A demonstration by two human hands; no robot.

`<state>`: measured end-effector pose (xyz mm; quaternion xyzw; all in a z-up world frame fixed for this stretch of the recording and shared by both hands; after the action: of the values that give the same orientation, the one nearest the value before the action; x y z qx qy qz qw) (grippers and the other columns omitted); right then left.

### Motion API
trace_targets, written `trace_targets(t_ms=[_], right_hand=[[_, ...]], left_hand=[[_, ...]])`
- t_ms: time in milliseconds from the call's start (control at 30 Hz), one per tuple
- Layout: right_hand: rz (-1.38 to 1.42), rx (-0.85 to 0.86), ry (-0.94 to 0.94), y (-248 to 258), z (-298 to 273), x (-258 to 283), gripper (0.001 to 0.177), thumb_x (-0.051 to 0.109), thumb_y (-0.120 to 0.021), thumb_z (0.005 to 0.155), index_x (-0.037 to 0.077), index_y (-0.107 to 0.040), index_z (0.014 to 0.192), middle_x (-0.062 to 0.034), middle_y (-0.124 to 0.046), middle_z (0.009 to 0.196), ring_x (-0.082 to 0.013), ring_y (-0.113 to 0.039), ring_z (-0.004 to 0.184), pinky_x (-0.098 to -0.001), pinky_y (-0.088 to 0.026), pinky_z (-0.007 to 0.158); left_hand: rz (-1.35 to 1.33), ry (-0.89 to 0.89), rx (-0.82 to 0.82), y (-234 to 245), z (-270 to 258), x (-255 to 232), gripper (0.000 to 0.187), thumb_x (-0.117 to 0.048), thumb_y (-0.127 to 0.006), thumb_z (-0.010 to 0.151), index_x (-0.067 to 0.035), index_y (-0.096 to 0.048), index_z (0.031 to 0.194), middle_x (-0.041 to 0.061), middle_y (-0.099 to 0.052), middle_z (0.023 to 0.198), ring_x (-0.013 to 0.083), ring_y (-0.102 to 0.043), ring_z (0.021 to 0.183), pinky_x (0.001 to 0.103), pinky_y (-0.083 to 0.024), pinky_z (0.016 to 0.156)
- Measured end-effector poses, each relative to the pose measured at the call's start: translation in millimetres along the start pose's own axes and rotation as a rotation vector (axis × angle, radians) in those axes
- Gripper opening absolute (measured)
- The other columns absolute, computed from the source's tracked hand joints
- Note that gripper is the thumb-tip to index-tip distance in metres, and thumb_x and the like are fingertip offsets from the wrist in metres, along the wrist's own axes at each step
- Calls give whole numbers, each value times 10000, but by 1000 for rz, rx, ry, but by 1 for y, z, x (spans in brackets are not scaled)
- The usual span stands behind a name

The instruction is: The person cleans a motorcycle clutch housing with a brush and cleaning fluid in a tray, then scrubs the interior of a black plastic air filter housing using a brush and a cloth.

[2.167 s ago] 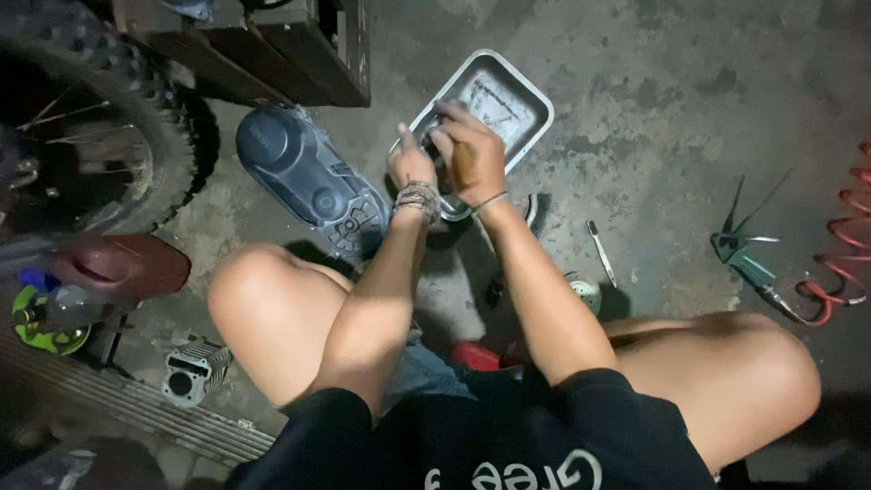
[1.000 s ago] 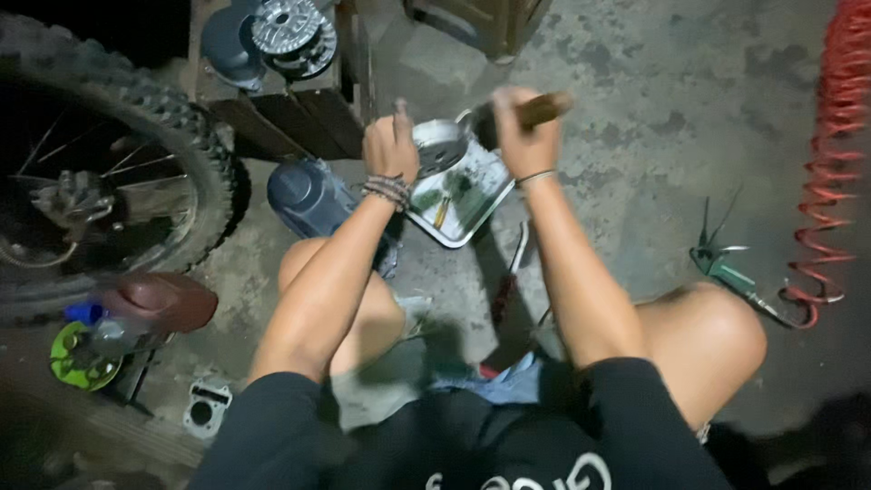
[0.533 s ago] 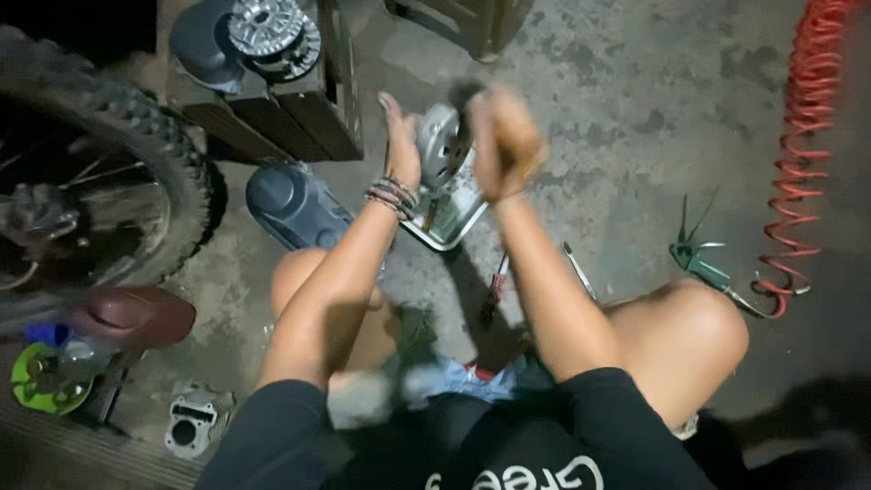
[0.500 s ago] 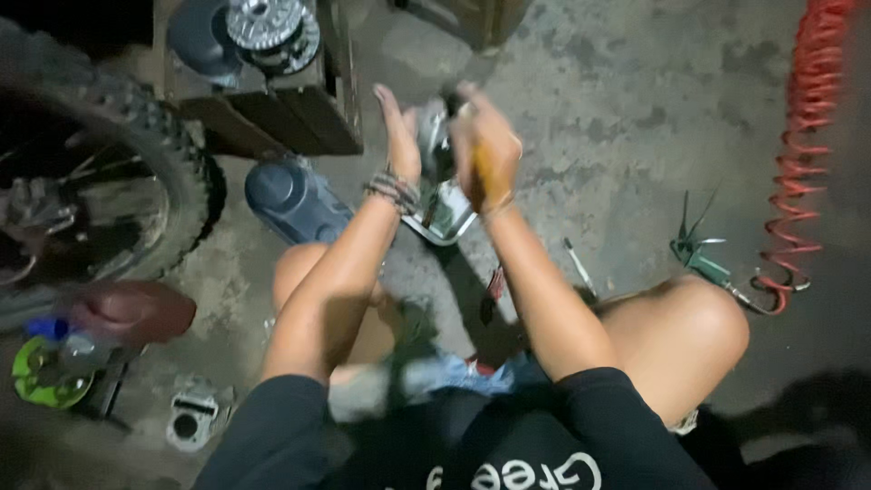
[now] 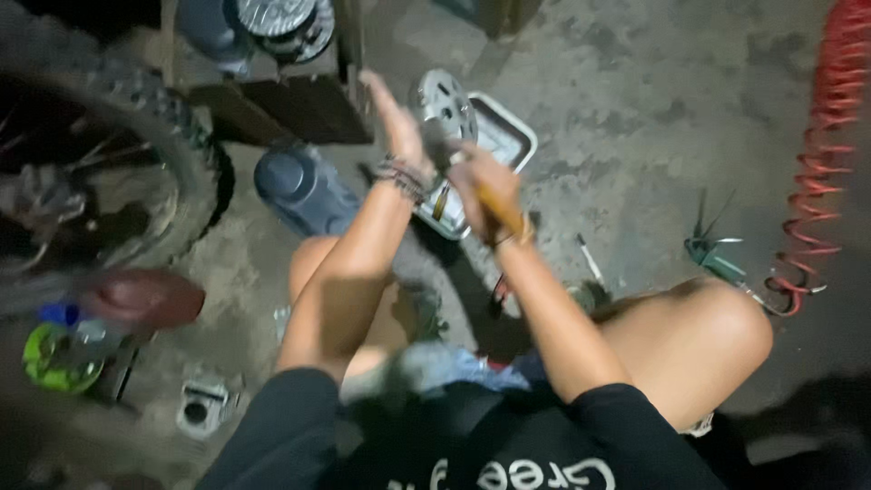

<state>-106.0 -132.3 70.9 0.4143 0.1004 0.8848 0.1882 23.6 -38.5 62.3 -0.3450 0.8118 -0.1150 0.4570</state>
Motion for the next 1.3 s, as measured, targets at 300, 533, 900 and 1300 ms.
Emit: trace_targets(t_ms=[300, 533, 900, 1300], right_hand=[[-21, -124, -49, -5, 18, -2, 247, 156, -545, 1052, -3, -702, 944, -262, -688, 1232, -378, -686, 1182, -445, -519, 1069], [-66, -113, -372, 28, 37, -44, 475, 244, -626, 1086, 159, -403, 675, 47, -369, 642, -105, -374, 622, -326, -312, 609], [-31, -677, -364, 29, 78, -94, 293, 340, -679, 954, 144, -621, 744, 22, -604, 713, -102, -529, 693, -326, -472, 662], [89, -340, -400, 67, 43, -150, 266, 257, -738, 1027, 132, -581, 851, 19, -545, 793, -108, -535, 743, -288, -464, 692]], left_hand=[[77, -153, 90, 11, 34, 18, 1094, -821, -249, 732, -234, -22, 1627, -44, 70, 1726, 154, 52, 1591, 442, -9, 1274], [348, -115, 354, 18, 27, 41, 1112, -858, -191, 723, -242, 105, 1601, 14, 185, 1707, 215, 128, 1581, 497, 29, 1258], [661, -343, 660, 44, 93, 112, 798, -627, -84, 1021, -136, 139, 1609, 117, 143, 1715, 251, 125, 1595, 474, 95, 1288], [1631, -1158, 389, 140, 128, 126, 718, -82, -458, 1002, -121, -131, 1640, 212, -628, 1358, 373, -649, 790, 483, -475, 637]])
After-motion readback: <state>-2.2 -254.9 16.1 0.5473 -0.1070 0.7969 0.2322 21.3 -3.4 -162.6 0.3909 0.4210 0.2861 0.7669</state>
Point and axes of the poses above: each hand's wrist, its own z-axis towards the middle knuckle, its own y-axis out of the back of the hand, x = y × z, the point moved 1 cm from there along z, towards the middle knuckle
